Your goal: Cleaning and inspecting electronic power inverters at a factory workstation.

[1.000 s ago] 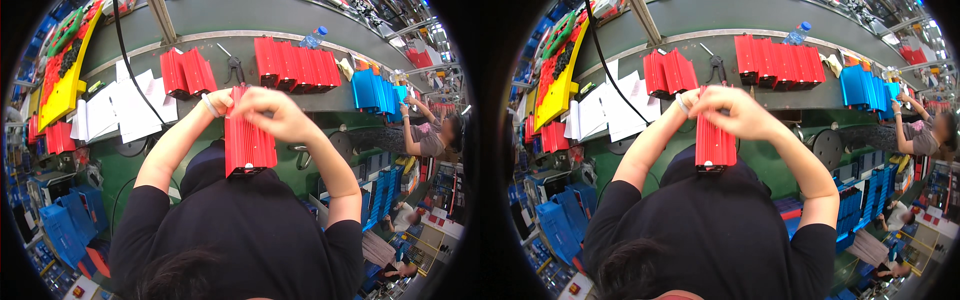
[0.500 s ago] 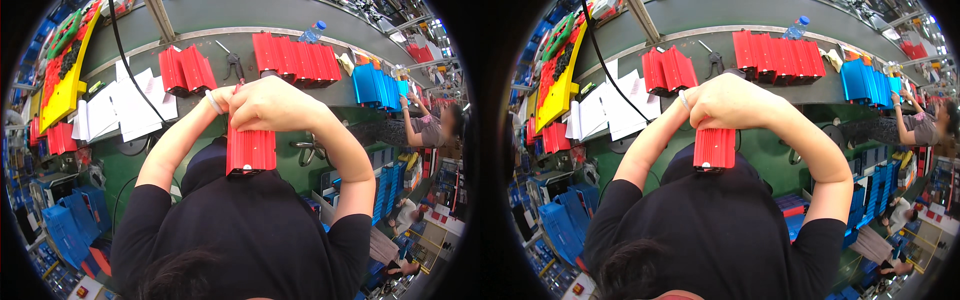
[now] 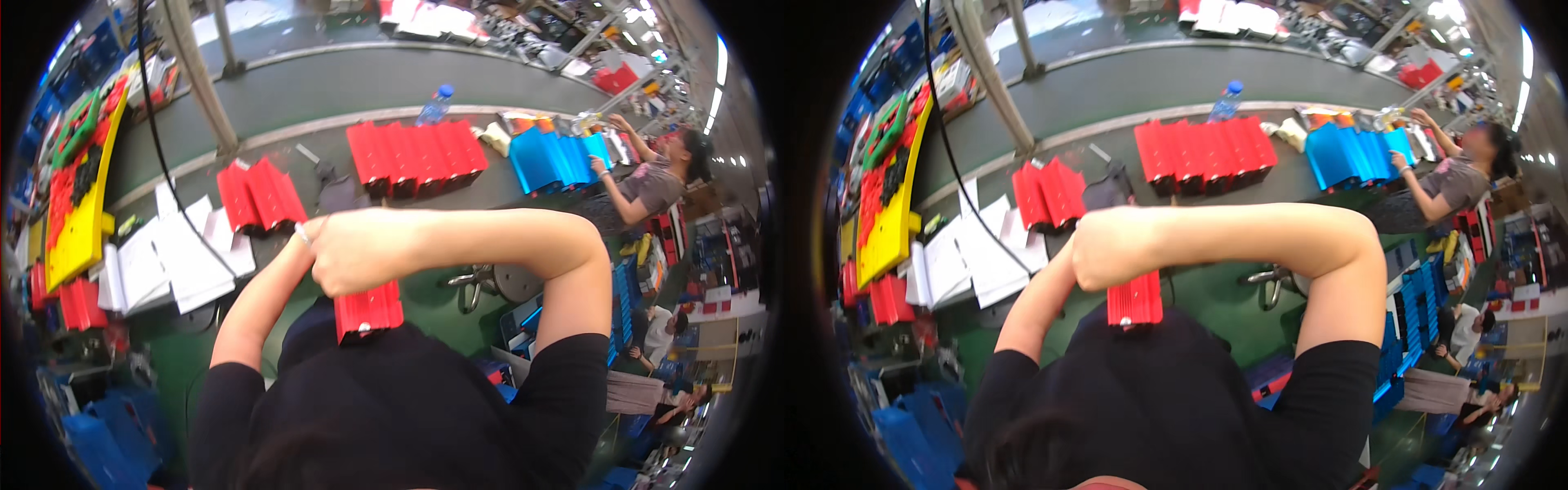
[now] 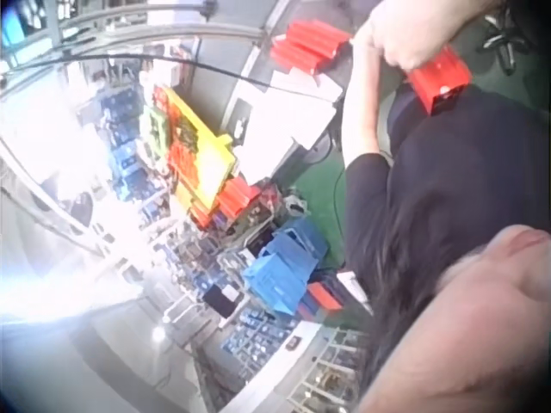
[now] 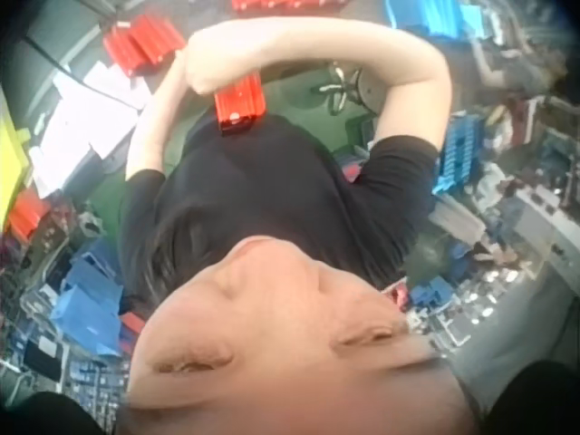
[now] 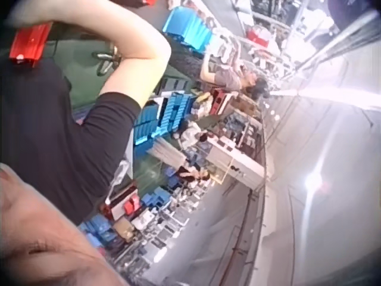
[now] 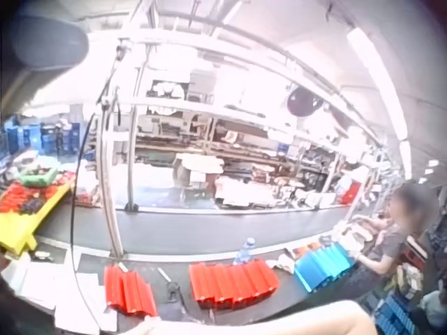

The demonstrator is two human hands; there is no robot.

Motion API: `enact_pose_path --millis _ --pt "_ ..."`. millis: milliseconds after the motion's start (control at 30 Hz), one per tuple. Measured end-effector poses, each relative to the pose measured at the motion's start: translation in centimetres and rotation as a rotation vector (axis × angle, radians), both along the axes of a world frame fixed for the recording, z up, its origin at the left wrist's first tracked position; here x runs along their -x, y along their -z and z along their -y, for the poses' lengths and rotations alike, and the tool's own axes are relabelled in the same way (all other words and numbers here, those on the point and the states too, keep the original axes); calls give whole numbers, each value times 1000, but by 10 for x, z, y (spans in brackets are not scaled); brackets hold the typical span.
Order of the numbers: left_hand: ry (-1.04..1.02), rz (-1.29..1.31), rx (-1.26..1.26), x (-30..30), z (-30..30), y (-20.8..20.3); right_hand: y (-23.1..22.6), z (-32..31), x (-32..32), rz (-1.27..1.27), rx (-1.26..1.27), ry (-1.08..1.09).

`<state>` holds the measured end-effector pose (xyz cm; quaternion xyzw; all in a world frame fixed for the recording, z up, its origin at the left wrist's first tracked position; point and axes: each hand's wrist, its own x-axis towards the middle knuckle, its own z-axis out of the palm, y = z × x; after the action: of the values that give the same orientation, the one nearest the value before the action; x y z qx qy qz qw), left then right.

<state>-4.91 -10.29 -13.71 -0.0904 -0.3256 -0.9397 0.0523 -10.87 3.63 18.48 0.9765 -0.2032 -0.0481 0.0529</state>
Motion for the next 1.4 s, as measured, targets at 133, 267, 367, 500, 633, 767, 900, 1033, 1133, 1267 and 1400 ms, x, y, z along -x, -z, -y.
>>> enact_pose_path --millis 133,267,367,500,633,767,900,1033,1133,1267,1400 --pt "19 -56 28 25 15 3 -8 -6 -7 -123 33 -63" --pt "-10 -68 21 28 22 11 -9 -10 -5 -143 47 -127" --pt "-54 -59 6 44 12 16 -7 -12 1 -139 14 -121" --pt "-119 -31 -25 41 8 27 4 -16 7 -58 -13 -83" --pt "-158 -5 -51 23 12 39 6 -21 12 -1 16 -70" --pt "-135 51 216 20 4 25 9 -24 15 63 29 -70" --pt "-91 104 573 29 -4 1 9 -29 20 38 21 -22" --pt "-1 64 665 40 -7 -7 9 -34 31 53 22 17" --pt "130 -35 645 51 2 -11 15 -32 30 49 32 29" --pt "325 -162 620 50 14 -13 5 -32 29 11 -110 120" --pt "440 -213 584 166 -29 -91 1 -35 30 -25 -10 100"
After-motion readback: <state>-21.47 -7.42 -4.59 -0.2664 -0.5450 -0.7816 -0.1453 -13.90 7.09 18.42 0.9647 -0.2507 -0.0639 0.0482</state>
